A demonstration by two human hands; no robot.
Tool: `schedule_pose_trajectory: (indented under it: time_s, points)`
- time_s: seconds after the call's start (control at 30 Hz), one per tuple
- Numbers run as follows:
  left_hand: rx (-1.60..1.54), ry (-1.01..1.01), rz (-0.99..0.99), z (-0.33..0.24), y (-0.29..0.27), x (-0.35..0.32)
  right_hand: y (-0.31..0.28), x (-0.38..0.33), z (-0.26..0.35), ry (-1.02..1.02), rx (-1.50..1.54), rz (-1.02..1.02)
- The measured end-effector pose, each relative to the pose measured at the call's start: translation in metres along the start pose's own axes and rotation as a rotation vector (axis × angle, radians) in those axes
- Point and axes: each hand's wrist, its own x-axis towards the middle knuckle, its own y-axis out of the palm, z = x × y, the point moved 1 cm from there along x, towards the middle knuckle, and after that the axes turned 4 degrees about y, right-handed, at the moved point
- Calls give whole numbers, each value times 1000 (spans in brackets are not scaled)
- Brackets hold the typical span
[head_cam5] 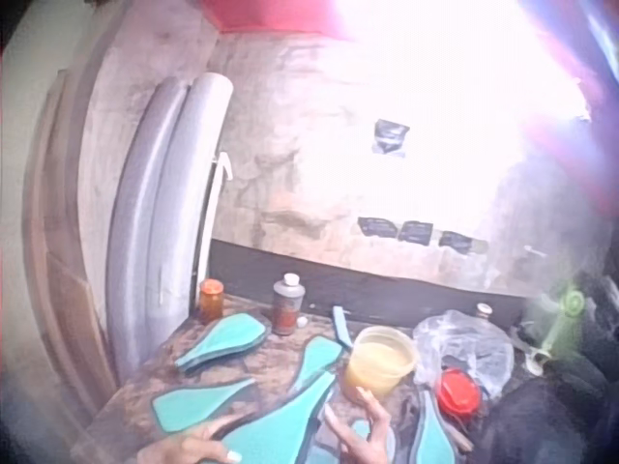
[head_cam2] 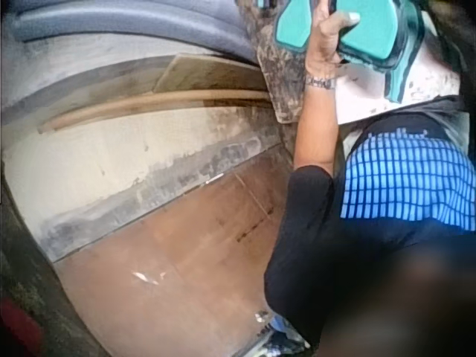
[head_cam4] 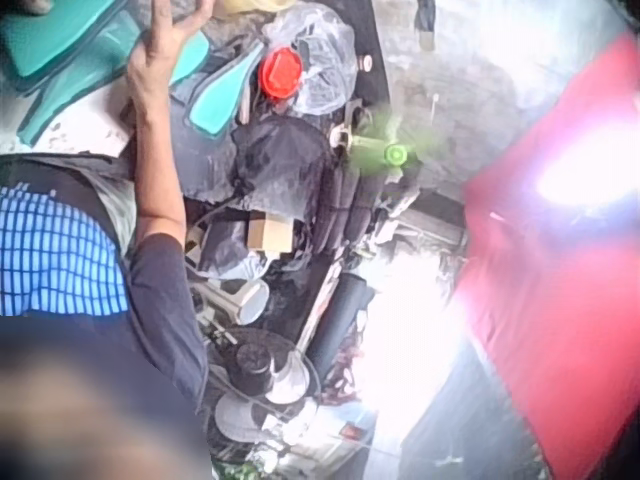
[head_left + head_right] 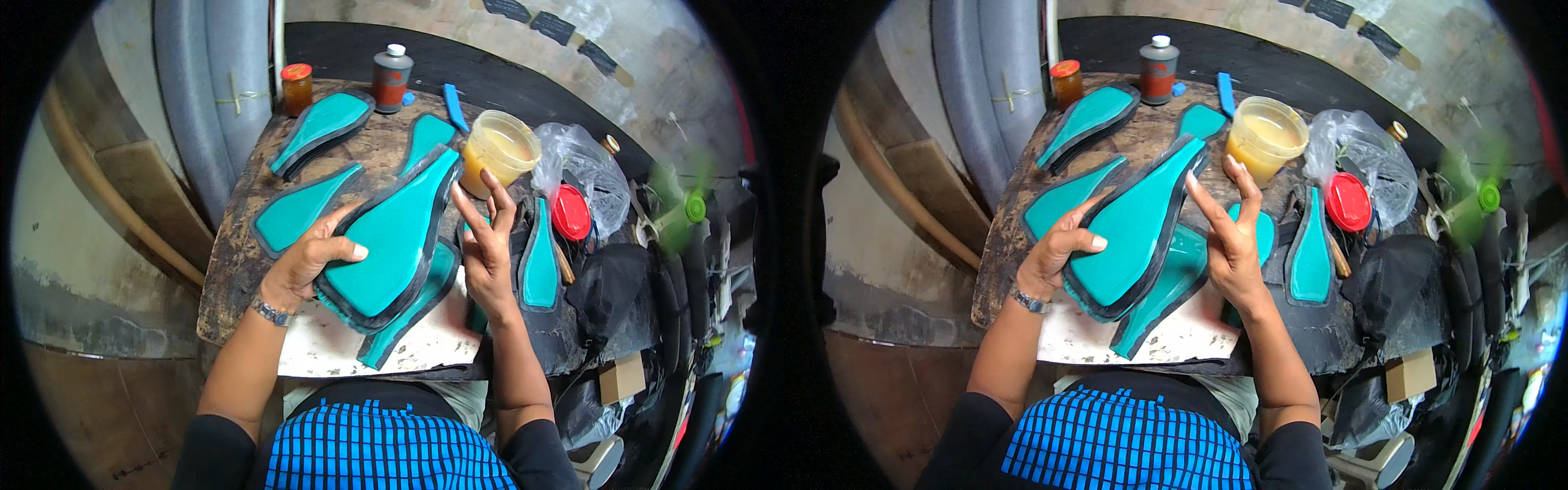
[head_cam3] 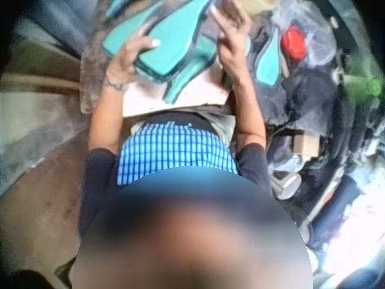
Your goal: The person applies a yellowish adhesive to the edges of teal shoe insoles using their fingers. They repeatedly dip fingers into a container of glue and spread it along the perimeter of each insole, handling several insoles one at a time.
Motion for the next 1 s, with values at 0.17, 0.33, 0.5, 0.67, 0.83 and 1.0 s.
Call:
schedule_pose_trajectory:
  time_s: [0.17, 0.33, 0.5, 0.67, 0.83, 1.0]
  points:
    - [121, -42, 41, -1, 2, -2, -7, 2, -14, 105, -230, -75]
    - [105, -25, 73, 2, 0, 0, -2, 0, -12, 53, -447, -138]
    - [53, -19, 82, 2, -2, -2, 1, -6, -7, -204, -423, -221]
    - [122, -23, 37, 3, -7, -4, -4, -2, -11, -126, -343, -281]
    - [170, -40, 15, 3, -11, -3, -9, -1, -11, -73, -271, -246]
    - [87, -20, 59, 2, -7, -4, -13, 1, -9, -136, -334, -202]
